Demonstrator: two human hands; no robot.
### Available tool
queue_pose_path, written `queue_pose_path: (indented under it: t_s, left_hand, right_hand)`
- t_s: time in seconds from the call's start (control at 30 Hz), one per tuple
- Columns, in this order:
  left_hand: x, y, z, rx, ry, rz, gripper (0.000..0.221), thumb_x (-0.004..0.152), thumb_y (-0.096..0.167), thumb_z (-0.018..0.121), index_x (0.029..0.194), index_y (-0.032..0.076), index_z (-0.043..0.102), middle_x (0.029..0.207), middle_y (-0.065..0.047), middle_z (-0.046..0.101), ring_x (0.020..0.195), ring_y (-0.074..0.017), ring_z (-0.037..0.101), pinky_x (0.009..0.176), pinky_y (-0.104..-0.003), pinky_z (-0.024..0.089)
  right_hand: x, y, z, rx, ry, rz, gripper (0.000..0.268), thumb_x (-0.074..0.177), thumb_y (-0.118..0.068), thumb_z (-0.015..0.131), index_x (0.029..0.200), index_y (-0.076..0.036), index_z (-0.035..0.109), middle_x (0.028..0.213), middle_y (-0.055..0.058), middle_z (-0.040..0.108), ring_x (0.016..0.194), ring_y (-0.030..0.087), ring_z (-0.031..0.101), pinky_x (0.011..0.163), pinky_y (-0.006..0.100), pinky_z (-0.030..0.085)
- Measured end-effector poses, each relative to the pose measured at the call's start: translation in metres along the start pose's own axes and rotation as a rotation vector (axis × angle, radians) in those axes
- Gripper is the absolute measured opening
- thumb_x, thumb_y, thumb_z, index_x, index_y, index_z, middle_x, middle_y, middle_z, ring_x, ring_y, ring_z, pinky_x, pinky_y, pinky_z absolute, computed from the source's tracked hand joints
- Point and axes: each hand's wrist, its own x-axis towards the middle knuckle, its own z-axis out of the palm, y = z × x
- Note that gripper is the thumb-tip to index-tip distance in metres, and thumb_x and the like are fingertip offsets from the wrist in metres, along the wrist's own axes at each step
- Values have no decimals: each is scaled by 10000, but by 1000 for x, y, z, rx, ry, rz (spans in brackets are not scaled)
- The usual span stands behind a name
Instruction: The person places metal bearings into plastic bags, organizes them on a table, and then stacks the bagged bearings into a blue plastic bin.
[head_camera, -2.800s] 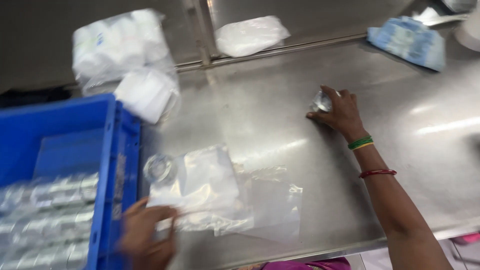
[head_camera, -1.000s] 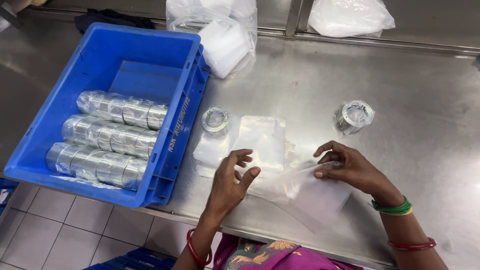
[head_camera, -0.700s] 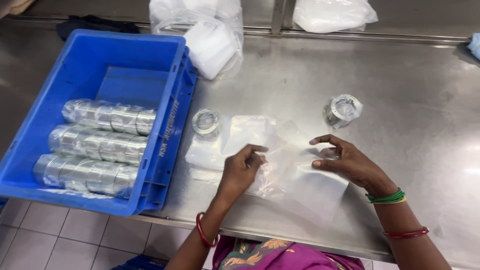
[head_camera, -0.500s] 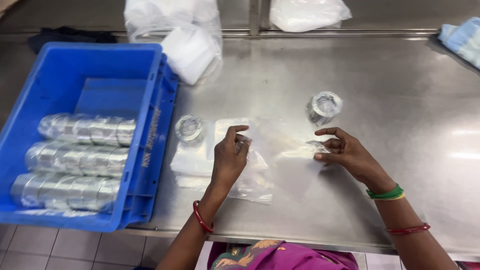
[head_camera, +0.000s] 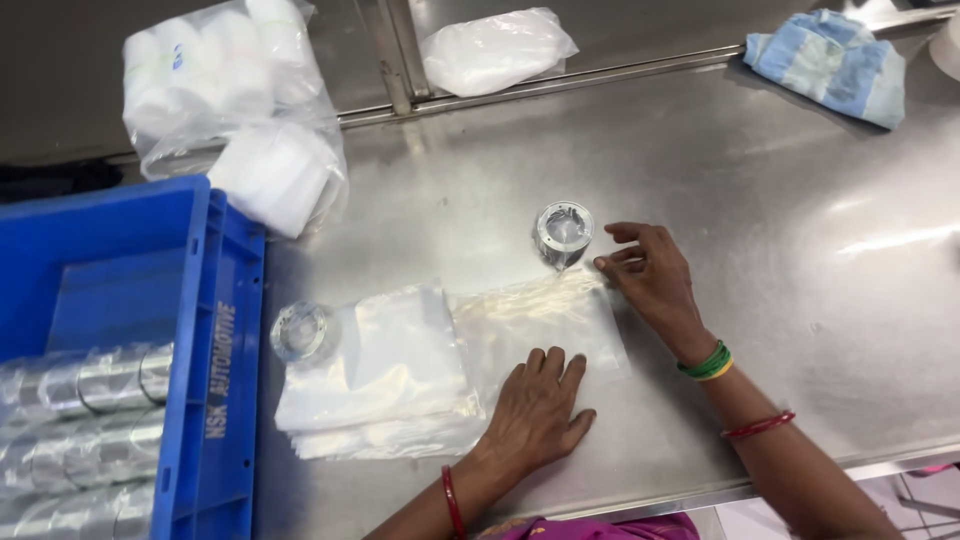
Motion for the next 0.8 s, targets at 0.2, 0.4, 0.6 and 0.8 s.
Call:
queue_pose_path:
  t_s: [0.2,0.4,0.6,0.8]
  left_hand:
    - [17,-3,4,56,-119,-101,313,835,157,653,1129,53,622,985,-144,558,907,-293,538,701,-447,467]
    - [15,-15,21,100,40,-15,364,767,200,704,1084,37,628,939,-163,568,854,-331,549,676,-481,463]
    - [19,-2,8,99,-233,-191,446,878,401,726,1094,32,596,1058,-133,537,966,-286,530,789,-439,466]
    - [28,19,19,-29,-223,-111,863,750,281,761,1468,-33,398,1163,-191,514,996,-340,525,738,-452,577]
  right_hand:
    - [46,18,35,-49,-136,57,657,776,-68,846,1360,-78,544,1159,121,590,892,176,719,768,273,630]
    - [82,28,75,144,-72,-18,656,784,-36,850,1364,-83,548,1109,127,620,890,184,736,786,269,637]
    - [57,16,44,273,-178,168,572,884,-89,771,1399,-78,524,1180,101,628,1068,172,684,915,268,589]
    - [4,57,-15,553,-243,353,410,940,-94,696,1305,39,564,1078,129,686,992,189,725,862,299,650]
